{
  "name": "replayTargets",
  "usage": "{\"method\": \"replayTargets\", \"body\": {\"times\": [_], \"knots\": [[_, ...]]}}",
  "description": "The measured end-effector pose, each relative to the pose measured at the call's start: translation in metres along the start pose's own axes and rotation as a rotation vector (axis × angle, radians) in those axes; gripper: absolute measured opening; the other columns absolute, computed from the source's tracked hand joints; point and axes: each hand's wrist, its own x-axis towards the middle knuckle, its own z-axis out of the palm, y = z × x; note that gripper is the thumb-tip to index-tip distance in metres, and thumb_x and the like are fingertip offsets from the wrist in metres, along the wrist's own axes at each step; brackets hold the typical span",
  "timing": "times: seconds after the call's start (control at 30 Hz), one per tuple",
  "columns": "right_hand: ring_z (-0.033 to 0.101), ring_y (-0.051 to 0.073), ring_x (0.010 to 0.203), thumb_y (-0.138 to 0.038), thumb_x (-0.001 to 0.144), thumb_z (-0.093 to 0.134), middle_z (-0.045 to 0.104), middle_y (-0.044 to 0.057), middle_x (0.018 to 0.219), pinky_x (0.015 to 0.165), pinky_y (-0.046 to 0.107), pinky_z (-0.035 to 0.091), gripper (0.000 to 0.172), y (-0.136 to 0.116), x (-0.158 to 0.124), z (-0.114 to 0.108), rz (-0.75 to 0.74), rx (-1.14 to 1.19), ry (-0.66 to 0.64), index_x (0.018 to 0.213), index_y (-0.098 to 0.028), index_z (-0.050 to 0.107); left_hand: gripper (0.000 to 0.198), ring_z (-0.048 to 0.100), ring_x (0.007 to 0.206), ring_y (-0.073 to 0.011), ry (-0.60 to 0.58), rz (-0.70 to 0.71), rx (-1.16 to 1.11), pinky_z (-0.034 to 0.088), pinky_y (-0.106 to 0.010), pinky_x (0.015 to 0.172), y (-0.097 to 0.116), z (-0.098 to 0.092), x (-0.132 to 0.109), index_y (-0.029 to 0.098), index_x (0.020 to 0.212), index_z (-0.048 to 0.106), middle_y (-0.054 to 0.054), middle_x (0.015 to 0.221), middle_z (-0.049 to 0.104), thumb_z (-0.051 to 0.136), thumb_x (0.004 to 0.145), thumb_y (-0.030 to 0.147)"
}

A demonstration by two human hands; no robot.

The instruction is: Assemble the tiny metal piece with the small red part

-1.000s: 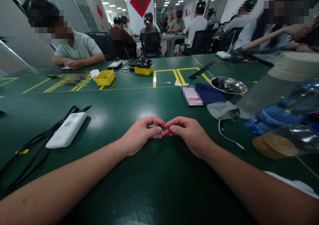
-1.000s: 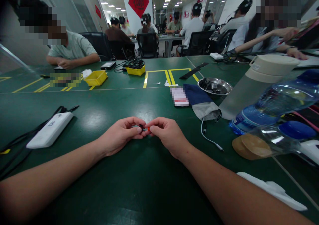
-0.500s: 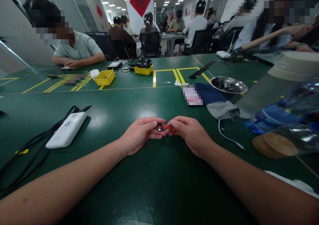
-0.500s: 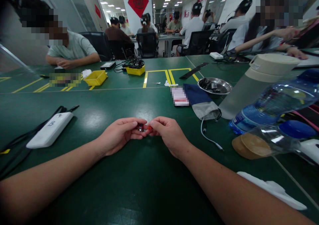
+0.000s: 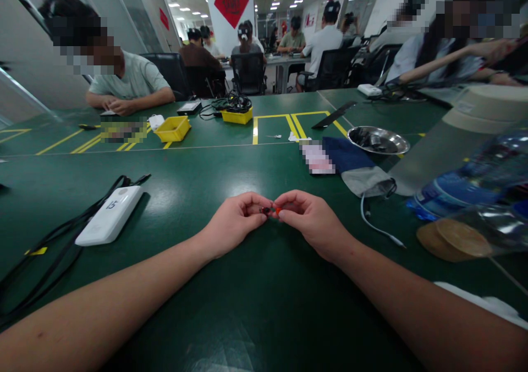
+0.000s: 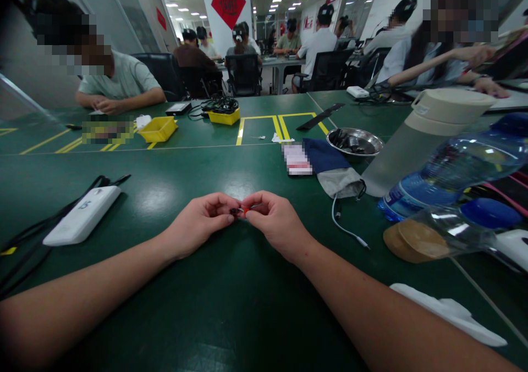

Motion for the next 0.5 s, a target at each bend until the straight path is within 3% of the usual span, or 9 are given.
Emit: {"method": "replayTargets", "body": {"times": [0.1, 0.27, 0.5], "knots": [[0.069, 0.018, 0.087, -0.021, 0.078, 0.069, 0.073, 0.004, 0.092, 0.085, 0.036, 0.052, 0.014, -0.0002, -0.0002, 0.0002, -0.013, -0.042, -0.015, 0.092, -0.020, 0.069, 0.019, 0.067, 0.088, -0.0131, 0.011, 0.029, -0.007, 0.051, -0.028, 0.086, -0.0015, -0.0015, 0.0003, 0.015, 0.093, 0.067, -0.007, 0.112, 0.068, 0.068, 0.075, 0.008], [0.071, 0.019, 0.081, -0.021, 0.080, 0.067, 0.074, 0.004, 0.085, 0.080, 0.036, 0.054, 0.012, -0.0016, -0.0003, 0.0007, -0.011, -0.079, -0.022, 0.092, -0.020, 0.069, 0.023, 0.070, 0.087, -0.0172, -0.001, -0.037, 0.046, 0.051, -0.029, 0.082, -0.0022, -0.0018, -0.0005, 0.016, 0.102, 0.065, -0.007, 0.090, 0.074, 0.067, 0.079, 0.013], [0.072, 0.021, 0.086, -0.021, 0.079, 0.068, 0.075, 0.005, 0.089, 0.083, 0.037, 0.054, 0.017, -0.0003, 0.0002, 0.0007, 0.000, -0.120, -0.012, 0.095, -0.021, 0.070, 0.019, 0.069, 0.084, -0.0154, 0.005, -0.023, 0.108, 0.050, -0.027, 0.080, -0.0006, -0.0004, -0.0002, 0.016, 0.097, 0.065, -0.006, 0.091, 0.075, 0.065, 0.078, 0.011]]}}
